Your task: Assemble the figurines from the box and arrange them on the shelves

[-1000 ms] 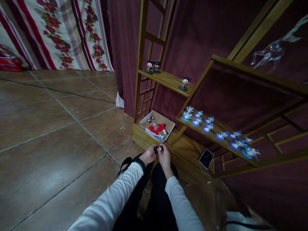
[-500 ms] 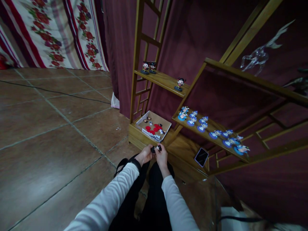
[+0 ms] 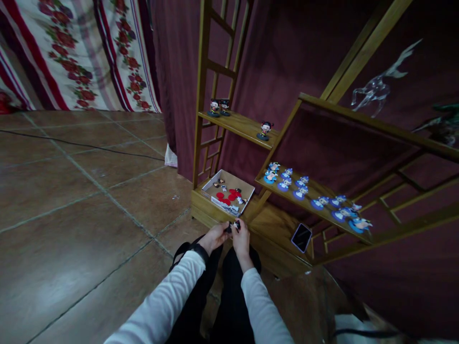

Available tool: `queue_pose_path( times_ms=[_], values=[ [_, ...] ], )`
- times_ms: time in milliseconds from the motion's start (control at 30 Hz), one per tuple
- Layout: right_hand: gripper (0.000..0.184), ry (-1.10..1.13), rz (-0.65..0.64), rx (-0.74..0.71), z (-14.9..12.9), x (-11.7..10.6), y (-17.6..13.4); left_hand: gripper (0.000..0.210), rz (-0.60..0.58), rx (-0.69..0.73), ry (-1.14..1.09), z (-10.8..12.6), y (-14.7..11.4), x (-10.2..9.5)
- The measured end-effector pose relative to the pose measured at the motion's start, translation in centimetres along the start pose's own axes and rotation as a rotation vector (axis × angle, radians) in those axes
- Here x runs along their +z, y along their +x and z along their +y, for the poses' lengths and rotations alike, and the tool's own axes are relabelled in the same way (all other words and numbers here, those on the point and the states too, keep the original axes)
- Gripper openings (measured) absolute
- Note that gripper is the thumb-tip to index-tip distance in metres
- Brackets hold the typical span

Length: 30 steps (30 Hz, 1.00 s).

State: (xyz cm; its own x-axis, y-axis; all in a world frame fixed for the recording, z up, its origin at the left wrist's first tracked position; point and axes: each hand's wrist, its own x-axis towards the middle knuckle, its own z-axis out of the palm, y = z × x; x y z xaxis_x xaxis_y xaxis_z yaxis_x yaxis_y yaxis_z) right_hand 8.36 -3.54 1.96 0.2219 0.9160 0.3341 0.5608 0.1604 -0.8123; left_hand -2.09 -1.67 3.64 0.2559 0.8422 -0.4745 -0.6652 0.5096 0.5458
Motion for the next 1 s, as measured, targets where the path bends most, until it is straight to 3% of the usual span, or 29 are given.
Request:
queue_pose_path(
  times_ms=[333, 633, 1000],
  values=[
    [0.031, -0.057, 0.034, 0.028, -0.39, -0.19, 0.14, 0.011, 0.095, 0.083, 0.096, -0.32, 0.61, 0.09],
    [0.033, -0.064, 0.07, 0.03, 0.23, -0.39, 0.48, 0.007, 0.149, 0.066, 0.089, -0.01, 0.6, 0.28],
    [0.032, -0.133, 0.079, 0.009, 0.35, -0.42, 0.31, 0.017, 0.146, 0.192, 0.088, -0.79, 0.73, 0.62]
  ],
)
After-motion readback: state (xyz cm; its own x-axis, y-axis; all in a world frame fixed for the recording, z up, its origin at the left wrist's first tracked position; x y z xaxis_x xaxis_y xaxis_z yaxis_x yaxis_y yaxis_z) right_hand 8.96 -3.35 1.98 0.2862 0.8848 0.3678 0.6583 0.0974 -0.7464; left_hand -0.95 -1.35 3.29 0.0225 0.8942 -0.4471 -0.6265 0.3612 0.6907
